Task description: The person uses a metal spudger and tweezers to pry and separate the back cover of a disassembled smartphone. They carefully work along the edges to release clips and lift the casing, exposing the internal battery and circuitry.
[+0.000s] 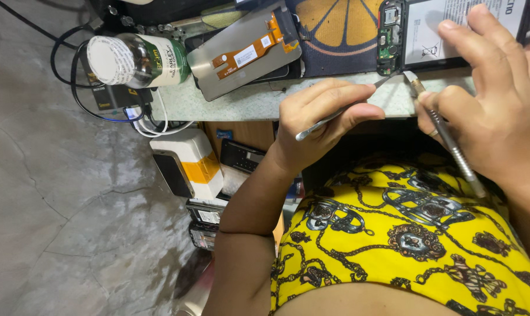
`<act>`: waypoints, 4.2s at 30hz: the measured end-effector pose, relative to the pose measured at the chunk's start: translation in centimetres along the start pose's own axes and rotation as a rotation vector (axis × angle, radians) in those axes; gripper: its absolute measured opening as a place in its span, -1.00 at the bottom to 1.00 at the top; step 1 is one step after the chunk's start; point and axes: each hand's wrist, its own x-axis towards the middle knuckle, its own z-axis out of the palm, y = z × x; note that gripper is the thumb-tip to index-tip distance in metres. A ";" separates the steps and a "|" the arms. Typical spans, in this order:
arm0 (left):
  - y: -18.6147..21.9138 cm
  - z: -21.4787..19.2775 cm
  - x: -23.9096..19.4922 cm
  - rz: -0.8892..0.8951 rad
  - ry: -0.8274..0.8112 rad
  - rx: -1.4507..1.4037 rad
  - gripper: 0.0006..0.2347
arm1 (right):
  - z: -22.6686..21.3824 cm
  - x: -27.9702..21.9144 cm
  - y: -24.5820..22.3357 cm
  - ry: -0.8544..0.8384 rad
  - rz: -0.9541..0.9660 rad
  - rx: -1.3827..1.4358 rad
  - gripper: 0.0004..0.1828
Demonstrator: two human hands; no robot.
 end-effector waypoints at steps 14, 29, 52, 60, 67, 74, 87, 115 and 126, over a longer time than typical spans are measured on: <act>0.6 0.3 0.1 0.240 -0.064 0.224 -0.70 | 0.4 -0.4 0.3 0.031 -0.031 -0.097 -0.72; 1.2 1.0 0.2 0.240 -0.122 0.290 -0.75 | 0.1 -0.4 0.5 0.040 -0.048 -0.069 -0.74; 0.3 0.3 -0.2 0.264 -0.048 0.191 -0.78 | 0.8 -1.1 0.9 -0.008 -0.026 -0.055 -0.77; 0.4 0.4 0.0 0.244 -0.046 0.209 -0.80 | 0.9 -0.9 2.0 -0.019 -0.106 -0.019 -0.66; 0.6 0.4 0.0 0.215 -0.038 0.191 -0.81 | 1.1 -0.6 2.5 -0.014 -0.220 -0.028 -0.59; 0.6 0.5 -0.1 0.202 -0.038 0.165 -0.81 | 1.2 -0.7 2.4 -0.031 -0.222 -0.044 -0.57; 0.8 1.4 0.5 0.113 0.054 0.164 -0.84 | 0.8 -0.6 3.7 0.097 -0.169 0.382 -0.87; -2.1 4.0 2.5 0.228 0.178 0.285 -0.83 | -0.2 -1.4 9.2 0.138 -0.030 0.110 -0.35; -1.0 3.7 3.4 0.111 0.104 0.277 -0.85 | 1.5 -2.5 9.6 0.205 0.011 0.003 -0.22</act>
